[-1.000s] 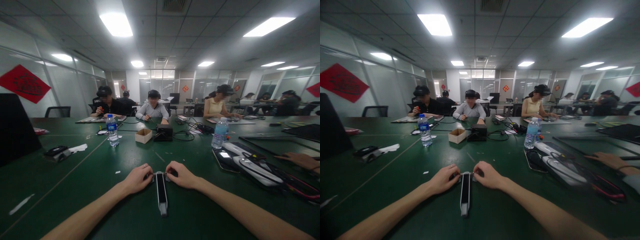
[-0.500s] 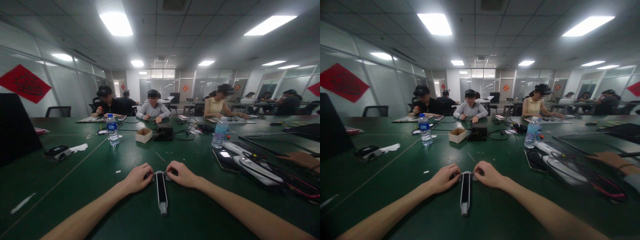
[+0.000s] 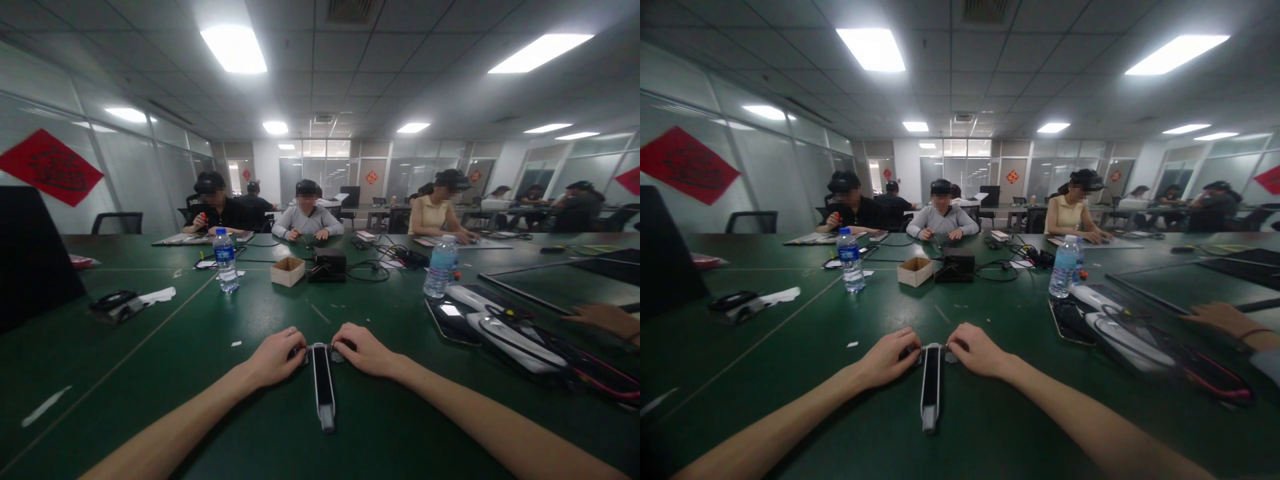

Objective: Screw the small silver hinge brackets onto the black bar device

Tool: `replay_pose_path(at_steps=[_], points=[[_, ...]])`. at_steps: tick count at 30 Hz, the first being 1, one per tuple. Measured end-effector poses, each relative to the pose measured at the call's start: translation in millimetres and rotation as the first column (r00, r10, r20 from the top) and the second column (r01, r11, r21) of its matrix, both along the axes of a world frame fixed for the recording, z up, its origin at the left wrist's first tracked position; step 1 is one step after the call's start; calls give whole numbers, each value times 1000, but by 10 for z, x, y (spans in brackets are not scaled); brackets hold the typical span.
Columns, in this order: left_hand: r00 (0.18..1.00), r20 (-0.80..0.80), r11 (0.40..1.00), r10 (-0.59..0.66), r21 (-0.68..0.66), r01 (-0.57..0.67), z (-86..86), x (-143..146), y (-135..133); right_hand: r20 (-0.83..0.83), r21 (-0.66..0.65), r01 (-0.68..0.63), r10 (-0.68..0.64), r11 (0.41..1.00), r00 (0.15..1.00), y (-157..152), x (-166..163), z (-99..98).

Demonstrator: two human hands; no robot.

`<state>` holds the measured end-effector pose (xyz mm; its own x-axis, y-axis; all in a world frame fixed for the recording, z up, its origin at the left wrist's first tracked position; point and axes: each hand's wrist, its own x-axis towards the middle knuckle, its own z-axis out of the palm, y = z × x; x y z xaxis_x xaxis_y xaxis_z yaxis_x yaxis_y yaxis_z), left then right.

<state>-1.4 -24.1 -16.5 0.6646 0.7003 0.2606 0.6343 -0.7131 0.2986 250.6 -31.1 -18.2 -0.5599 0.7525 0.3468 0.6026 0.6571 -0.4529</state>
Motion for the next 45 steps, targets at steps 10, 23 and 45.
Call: replay_pose_path(at_steps=[10,23,45], points=[[1000,3,1000,-4,14,4,2,1,-2,-25,-14,24,-24,1000,999,-13,-7,5],[1000,5,1000,3,15,-3,-18,-9,7,-54,-72,14,-18,997,998,-33,4,34],[1000,-1,1000,9,-19,-9,26,-2,-18,-15,-23,25,-25,999,1000,-12,-12,15]])
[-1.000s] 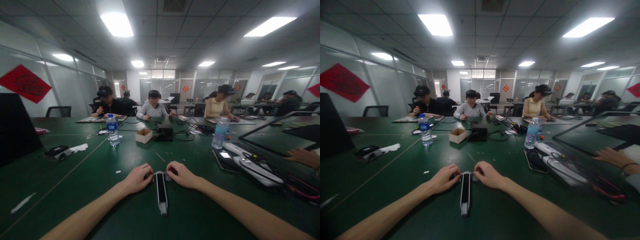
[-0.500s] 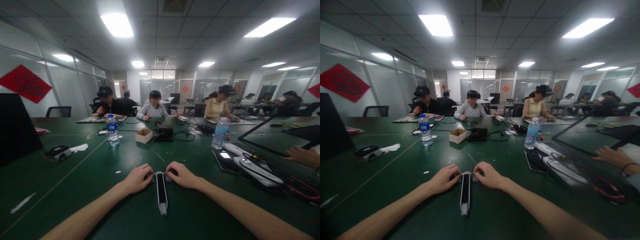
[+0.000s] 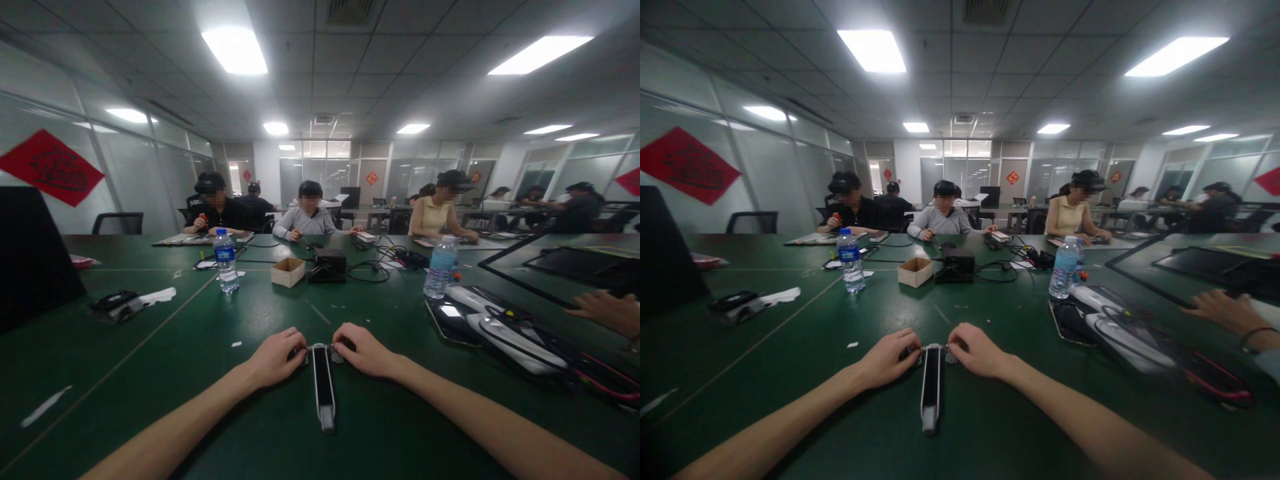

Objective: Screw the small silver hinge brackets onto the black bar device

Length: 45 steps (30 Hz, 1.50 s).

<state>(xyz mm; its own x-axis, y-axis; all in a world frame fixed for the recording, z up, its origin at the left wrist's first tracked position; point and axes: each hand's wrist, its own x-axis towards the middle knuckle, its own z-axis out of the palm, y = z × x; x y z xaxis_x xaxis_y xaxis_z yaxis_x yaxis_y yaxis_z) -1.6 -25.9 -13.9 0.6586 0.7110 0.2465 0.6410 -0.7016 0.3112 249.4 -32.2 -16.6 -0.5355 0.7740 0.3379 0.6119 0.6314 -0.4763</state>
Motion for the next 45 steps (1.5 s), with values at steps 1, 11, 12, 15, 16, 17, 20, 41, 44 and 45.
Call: replay_pose_path(at_steps=[1,11,12,15,16,17,20,41,44,45], points=[[1000,1,1000,-1,4,1,1,0,0,1,4,-9,9,1000,1000,2,1,-6],[1000,3,1000,-7,19,7,-19,-3,10,-39,-13,-21,21,1000,999,13,15,-52],[1000,5,1000,-9,17,8,-18,-3,10,-31,-7,-21,21,1000,999,16,13,-52],[1000,2,1000,-6,18,6,-13,-1,7,4,28,-20,20,999,1000,30,8,-52],[1000,0,1000,-5,21,5,-13,0,7,13,38,-23,22,999,1000,33,6,-53],[1000,0,1000,-4,24,4,-14,1,8,18,45,-26,25,999,1000,35,6,-55],[1000,12,999,-15,34,14,-22,2,14,-10,23,-18,18,1000,1000,29,10,-55],[1000,2,1000,-12,23,12,-7,-3,6,-13,-4,-29,29,1000,1000,8,7,-33],[1000,3,1000,-15,15,15,-3,-2,5,7,5,-41,41,999,999,5,7,-39],[1000,1,1000,-14,15,14,-8,-2,8,-3,7,-34,34,999,999,6,5,-43]])
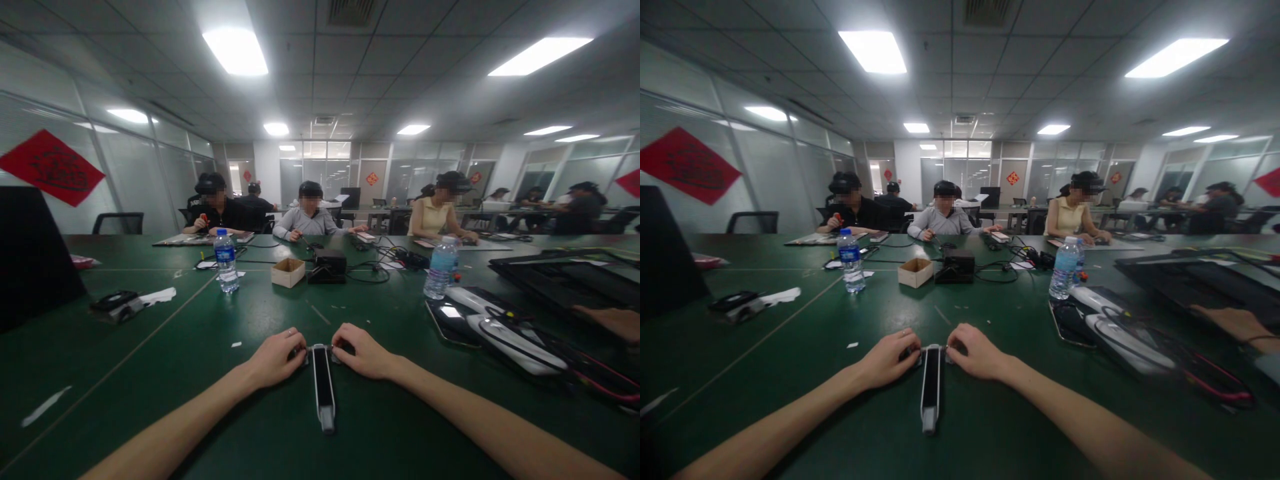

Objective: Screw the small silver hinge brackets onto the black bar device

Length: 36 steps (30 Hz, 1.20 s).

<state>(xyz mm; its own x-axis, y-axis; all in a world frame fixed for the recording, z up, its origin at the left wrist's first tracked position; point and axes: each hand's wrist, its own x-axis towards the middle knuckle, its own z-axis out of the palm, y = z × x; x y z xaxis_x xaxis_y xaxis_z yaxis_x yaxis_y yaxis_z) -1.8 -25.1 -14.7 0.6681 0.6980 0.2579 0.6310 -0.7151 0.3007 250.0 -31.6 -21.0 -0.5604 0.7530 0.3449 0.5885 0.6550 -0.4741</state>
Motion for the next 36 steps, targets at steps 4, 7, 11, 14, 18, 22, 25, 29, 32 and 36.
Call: replay_pose_path(at_steps=[4,7,11,14,18,22,25,29,32,36], points=[[1000,2,1000,-1,21,1,-40,-4,23,-42,9,26,-25,1000,999,2,-5,-5],[1000,7,1000,-4,25,4,-53,-7,31,-4,17,8,-8,1000,1000,-7,-5,16],[1000,4,1000,7,12,-7,-30,-4,16,8,-6,11,-11,1000,1000,-15,0,29],[1000,7,1000,5,6,-5,-19,-1,9,-7,-7,18,-18,1000,1000,-7,6,15],[1000,9,1000,5,10,-6,-31,-3,16,12,0,-3,3,1000,1000,0,6,5],[1000,15,1000,1,0,-1,-30,-3,14,-11,-1,4,-4,1000,1000,-13,0,28],[1000,12,1000,1,-2,-1,-17,-1,6,-3,-2,11,-11,1000,1000,-22,-5,46],[1000,7,1000,7,-2,-7,-5,2,1,18,-6,5,-4,1000,1000,-17,-7,38],[1000,0,1000,7,0,-7,-6,1,4,-8,13,13,-13,1000,1000,-10,-7,22],[1000,1,1000,4,9,-4,-12,-3,5,-4,8,8,-8,1000,1000,-15,-8,30]])
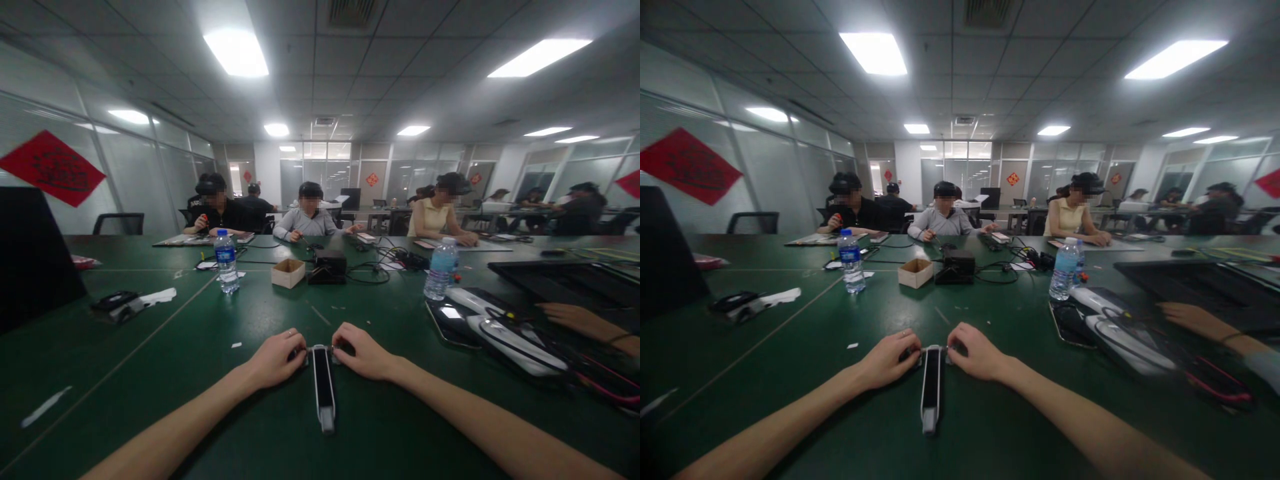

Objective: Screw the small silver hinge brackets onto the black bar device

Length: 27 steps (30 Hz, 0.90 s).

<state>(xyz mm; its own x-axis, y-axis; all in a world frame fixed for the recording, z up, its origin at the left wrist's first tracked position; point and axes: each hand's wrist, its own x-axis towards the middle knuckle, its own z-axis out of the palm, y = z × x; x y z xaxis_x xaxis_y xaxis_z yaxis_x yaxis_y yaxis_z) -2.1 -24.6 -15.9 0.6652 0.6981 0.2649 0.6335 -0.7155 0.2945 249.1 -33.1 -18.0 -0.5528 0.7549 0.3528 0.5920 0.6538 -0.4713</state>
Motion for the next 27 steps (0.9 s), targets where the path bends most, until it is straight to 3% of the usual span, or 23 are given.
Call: replay_pose_path(at_steps=[20,27], points=[[1000,-3,1000,4,-23,-4,25,3,-15,-4,-34,10,-10,999,1000,-15,3,29],[1000,-3,1000,7,-9,-7,13,4,-12,1,9,-8,8,1000,1000,24,0,-28]])
